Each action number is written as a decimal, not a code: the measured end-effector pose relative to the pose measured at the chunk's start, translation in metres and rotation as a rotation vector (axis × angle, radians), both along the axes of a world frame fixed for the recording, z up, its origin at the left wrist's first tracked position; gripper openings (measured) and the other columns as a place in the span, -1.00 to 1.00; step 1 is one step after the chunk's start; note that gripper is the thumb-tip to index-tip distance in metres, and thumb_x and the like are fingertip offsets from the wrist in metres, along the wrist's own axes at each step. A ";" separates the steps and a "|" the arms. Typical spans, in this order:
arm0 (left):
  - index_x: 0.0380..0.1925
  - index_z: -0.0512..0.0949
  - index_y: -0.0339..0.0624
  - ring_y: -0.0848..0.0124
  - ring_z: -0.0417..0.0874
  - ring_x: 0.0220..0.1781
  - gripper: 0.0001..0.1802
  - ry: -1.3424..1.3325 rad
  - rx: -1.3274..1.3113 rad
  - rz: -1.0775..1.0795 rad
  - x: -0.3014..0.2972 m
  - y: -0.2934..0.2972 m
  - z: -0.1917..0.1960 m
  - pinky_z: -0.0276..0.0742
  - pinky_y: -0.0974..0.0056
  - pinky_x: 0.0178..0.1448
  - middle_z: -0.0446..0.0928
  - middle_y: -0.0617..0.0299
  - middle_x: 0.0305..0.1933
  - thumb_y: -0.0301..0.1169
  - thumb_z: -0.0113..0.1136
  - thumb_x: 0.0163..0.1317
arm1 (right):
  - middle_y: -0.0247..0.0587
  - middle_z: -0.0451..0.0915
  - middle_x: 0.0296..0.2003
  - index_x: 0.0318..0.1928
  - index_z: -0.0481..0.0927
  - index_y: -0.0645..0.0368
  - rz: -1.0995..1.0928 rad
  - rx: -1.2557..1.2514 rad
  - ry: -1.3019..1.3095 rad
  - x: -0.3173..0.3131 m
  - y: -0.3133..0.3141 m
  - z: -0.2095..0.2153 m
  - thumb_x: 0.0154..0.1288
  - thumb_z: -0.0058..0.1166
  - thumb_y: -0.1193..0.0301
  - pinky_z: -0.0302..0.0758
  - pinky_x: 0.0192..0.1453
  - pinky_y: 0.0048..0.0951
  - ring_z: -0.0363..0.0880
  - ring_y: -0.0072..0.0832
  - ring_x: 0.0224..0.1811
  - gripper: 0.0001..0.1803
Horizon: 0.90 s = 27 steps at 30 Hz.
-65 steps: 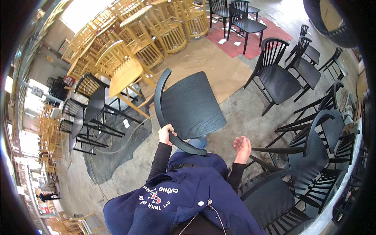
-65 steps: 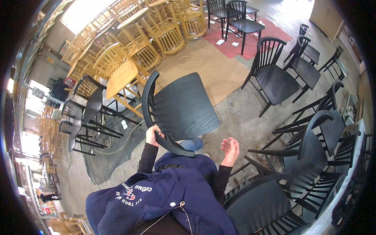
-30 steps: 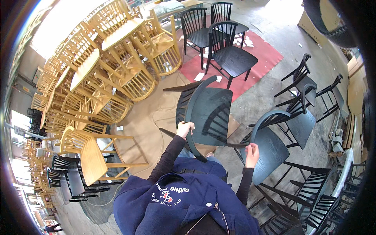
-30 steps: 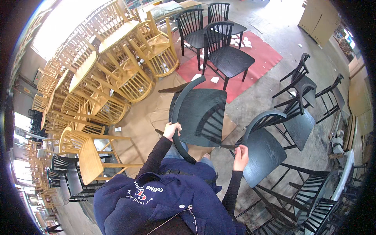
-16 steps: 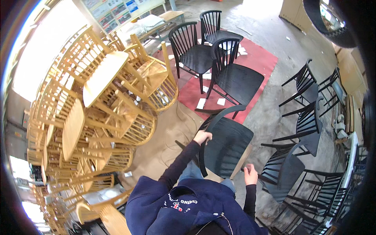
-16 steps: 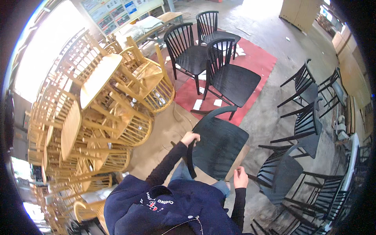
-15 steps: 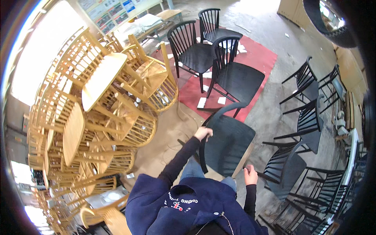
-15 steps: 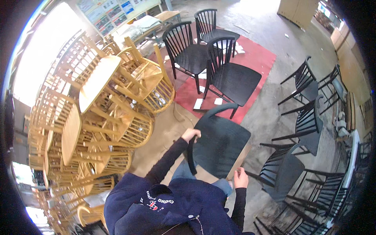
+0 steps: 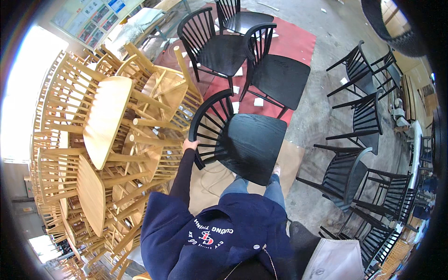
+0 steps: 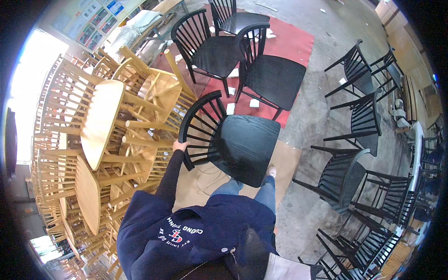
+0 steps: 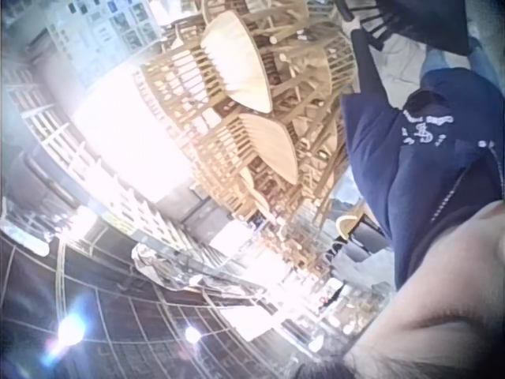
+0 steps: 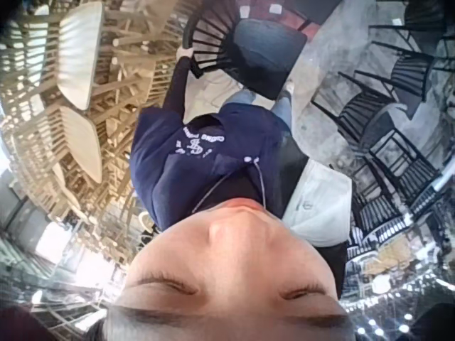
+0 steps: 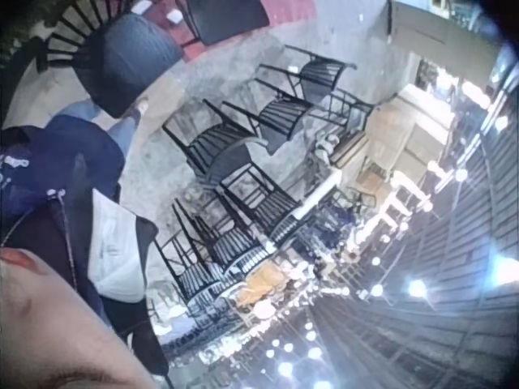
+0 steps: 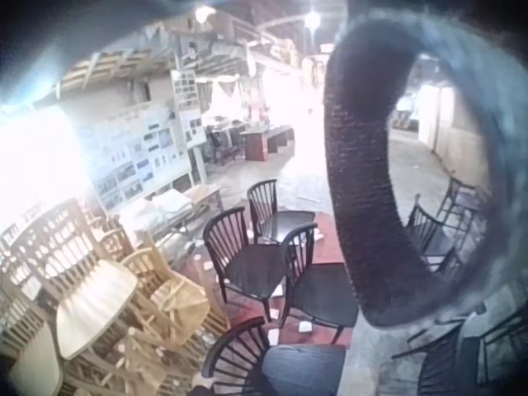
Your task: The person picks up black wooden chairs from a stack and places them upright around a white table. They move multiple chairs one at a time, positioning them in a circular arrangement on the floor.
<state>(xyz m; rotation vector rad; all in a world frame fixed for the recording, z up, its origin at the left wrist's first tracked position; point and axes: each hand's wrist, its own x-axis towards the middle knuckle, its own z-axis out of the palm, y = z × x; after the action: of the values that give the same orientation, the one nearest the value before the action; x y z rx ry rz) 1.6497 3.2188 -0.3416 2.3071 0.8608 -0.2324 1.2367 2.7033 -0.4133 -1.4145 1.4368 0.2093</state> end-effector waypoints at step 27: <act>-0.01 0.37 -0.24 0.39 0.51 -0.17 -0.42 -0.395 -0.046 0.248 0.036 0.135 -0.037 0.37 0.38 -0.04 0.51 0.16 -0.17 -0.59 0.20 -0.17 | -0.04 0.58 -0.40 -0.26 0.53 0.11 1.275 -0.372 0.125 0.245 -0.076 -0.040 0.06 -0.04 0.25 0.48 -0.30 -0.25 0.57 -0.20 -0.33 -0.73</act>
<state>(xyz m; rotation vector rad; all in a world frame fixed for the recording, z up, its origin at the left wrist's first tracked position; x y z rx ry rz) 1.6857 3.3538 -0.3786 2.0774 0.9093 0.2986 1.4815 2.6271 -0.4532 -2.4996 0.4635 0.8601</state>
